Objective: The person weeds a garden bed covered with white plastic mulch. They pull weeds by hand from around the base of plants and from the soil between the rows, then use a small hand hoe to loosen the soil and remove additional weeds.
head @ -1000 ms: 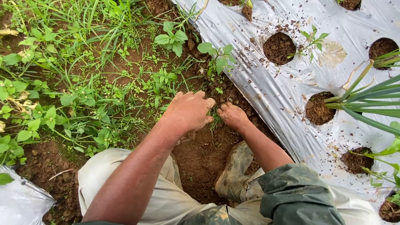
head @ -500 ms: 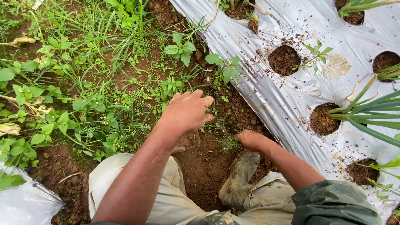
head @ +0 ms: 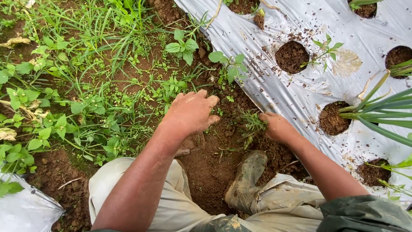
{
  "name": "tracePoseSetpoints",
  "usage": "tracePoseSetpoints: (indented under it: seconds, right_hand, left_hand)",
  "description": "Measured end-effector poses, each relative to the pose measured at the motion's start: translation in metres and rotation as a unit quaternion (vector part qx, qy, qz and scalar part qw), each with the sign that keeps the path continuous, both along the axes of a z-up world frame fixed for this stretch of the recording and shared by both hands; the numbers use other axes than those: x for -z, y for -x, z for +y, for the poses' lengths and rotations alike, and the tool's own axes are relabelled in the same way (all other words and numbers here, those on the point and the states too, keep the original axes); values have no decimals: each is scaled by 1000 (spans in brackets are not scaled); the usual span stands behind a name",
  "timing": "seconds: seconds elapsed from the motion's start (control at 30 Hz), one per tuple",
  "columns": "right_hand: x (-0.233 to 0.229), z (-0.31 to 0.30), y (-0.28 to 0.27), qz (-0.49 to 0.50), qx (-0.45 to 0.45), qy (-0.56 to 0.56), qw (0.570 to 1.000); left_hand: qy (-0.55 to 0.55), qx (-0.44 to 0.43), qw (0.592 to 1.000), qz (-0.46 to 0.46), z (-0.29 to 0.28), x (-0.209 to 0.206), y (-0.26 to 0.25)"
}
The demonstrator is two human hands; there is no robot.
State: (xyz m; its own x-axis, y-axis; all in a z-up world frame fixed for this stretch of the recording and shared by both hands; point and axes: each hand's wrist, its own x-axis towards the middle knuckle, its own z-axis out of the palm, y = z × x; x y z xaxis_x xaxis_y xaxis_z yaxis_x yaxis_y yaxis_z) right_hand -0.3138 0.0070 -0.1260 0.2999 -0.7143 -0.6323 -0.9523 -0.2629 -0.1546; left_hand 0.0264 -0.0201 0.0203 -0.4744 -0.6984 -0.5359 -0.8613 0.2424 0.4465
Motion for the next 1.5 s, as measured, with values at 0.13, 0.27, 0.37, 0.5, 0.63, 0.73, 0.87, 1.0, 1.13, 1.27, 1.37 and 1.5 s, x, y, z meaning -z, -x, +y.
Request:
tracePoseSetpoints:
  seconds: [0.13,0.27,0.37,0.5,0.63,0.73,0.87,1.0,1.13,1.27,1.37,1.5]
  right_hand:
    - [67,-33,-40,-39,8,177,983]
    - [130,-45,-75,-53,-16,270,961]
    - [154,-46,-79,-53,-29,299,952]
    - [146,-38,-64,-17,-119,247,961]
    - [153,-31,-32,32,-148,167,974]
    - [143,-42,-26,43,-142,173,974]
    - [75,-71,-63,-15,-55,282,958]
    - [69,-103,-88,-7,-70,385,920]
    - [78,-124,-127,94,-96,281,950]
    - [83,-122,-127,85,-195,334,918]
    - [96,-123,-121,53,-249,403,879]
    - [135,-132,-111,31,-288,447,846]
  left_hand:
    - [14,4,1000,14,4,-8,2]
    - [12,-2,1000,-8,4,-4,-1]
    - [11,2,1000,-9,5,-4,-4]
    - [1,-4,1000,-11,3,-7,-8]
    - [1,-6,1000,-6,2,-11,-11]
    - [-12,-10,1000,7,1,-12,-14]
    - [-3,-21,1000,4,0,-12,-15]
    - [6,-6,1000,4,0,-9,-14]
    - [2,-13,1000,10,-2,-13,-16]
    - [-8,-16,1000,11,-5,-8,-17]
    - [-6,-11,1000,14,-7,-8,-17]
    - [-10,-11,1000,11,-8,-8,-17]
